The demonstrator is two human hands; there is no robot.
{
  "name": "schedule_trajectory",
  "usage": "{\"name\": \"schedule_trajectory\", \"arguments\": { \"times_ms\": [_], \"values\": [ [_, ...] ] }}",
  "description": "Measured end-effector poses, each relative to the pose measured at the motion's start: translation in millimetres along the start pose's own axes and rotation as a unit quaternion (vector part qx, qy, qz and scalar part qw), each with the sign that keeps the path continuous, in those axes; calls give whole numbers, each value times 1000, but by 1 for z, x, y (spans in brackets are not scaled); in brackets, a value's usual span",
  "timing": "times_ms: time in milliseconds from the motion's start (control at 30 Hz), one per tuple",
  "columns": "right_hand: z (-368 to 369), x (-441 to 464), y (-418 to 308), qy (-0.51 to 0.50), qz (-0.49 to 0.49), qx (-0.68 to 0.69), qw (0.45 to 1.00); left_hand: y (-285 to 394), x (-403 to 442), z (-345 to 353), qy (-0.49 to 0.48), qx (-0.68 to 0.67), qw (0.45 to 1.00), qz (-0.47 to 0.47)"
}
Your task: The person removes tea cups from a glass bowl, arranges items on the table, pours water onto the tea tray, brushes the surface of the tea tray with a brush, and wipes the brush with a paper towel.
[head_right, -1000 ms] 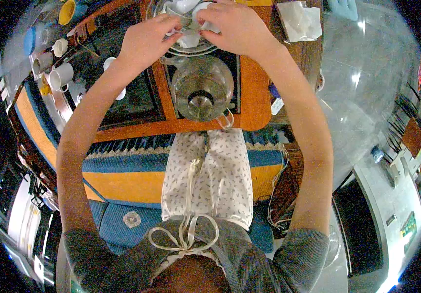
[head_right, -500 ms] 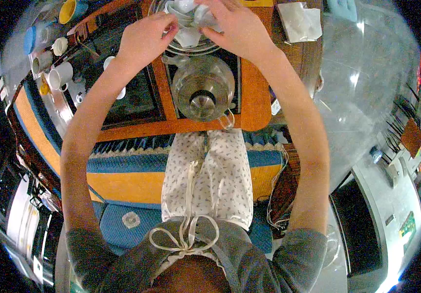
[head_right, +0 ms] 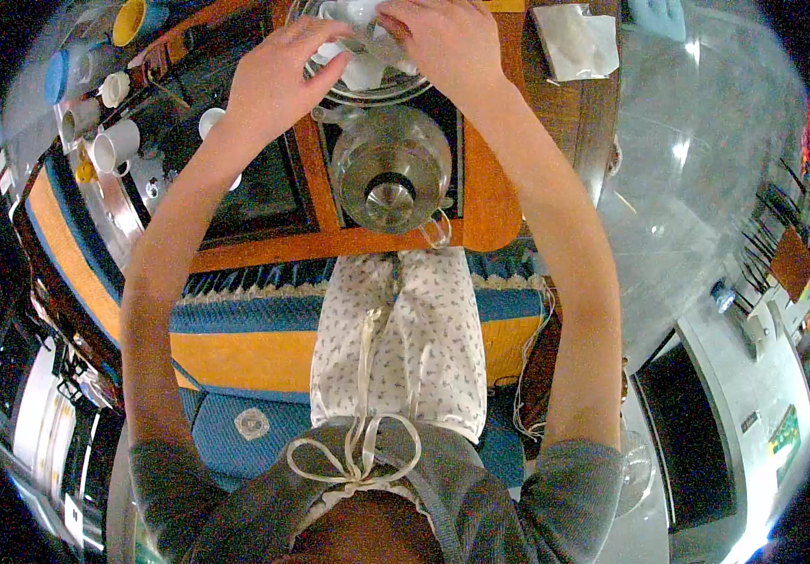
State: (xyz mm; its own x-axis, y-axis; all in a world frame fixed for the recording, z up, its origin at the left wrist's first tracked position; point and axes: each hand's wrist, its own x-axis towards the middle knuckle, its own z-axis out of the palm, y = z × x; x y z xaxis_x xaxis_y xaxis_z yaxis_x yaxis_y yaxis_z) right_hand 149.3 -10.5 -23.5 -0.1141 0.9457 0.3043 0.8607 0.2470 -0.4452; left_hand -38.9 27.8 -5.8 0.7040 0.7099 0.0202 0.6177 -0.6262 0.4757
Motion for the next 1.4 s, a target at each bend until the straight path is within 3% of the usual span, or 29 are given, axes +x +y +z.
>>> {"name": "schedule_trajectory", "arguments": {
  "times_ms": [100,133,200,333,433,533,600,700,800,867,933,1100,1200,1300,1367,1400],
  "values": [
    [2,11,-8,-38,72,-26,996,13,13,-11,77,-52,993,71],
    [3,12,-9,-55,107,-37,992,10,12,-10,50,-32,995,74],
    [6,12,-5,-29,69,-8,997,2,14,-6,-4,8,997,81],
    [-3,9,1,-14,38,99,994,1,13,-1,9,45,995,92],
    [-22,-3,2,24,43,5,999,3,13,-3,23,48,993,101],
    [-22,-11,6,51,80,23,995,3,12,-6,28,64,992,101],
    [-17,-16,17,7,63,-8,998,5,10,-6,35,67,993,95],
    [-13,-21,25,-69,71,-52,994,2,8,-20,98,41,981,163],
    [-10,-19,30,-135,106,-50,984,-57,-22,-23,177,77,977,91],
    [-6,-16,33,-141,109,-36,983,-94,-67,-34,205,25,976,-74],
    [-9,-9,31,-156,87,-15,984,-114,-113,-38,175,-96,928,-315],
    [-6,3,27,-148,45,62,986,-116,-187,6,-37,61,921,-383],
    [0,-3,32,-55,93,134,985,-110,-196,32,-4,0,899,-438],
    [-15,-6,9,99,53,48,993,-109,-202,43,-11,25,888,-459],
    [-19,-3,-29,55,34,68,996,-120,-211,48,16,-28,868,-495],
    [-12,1,-59,14,52,162,985,-130,-219,53,31,-55,858,-510]
  ]
}}
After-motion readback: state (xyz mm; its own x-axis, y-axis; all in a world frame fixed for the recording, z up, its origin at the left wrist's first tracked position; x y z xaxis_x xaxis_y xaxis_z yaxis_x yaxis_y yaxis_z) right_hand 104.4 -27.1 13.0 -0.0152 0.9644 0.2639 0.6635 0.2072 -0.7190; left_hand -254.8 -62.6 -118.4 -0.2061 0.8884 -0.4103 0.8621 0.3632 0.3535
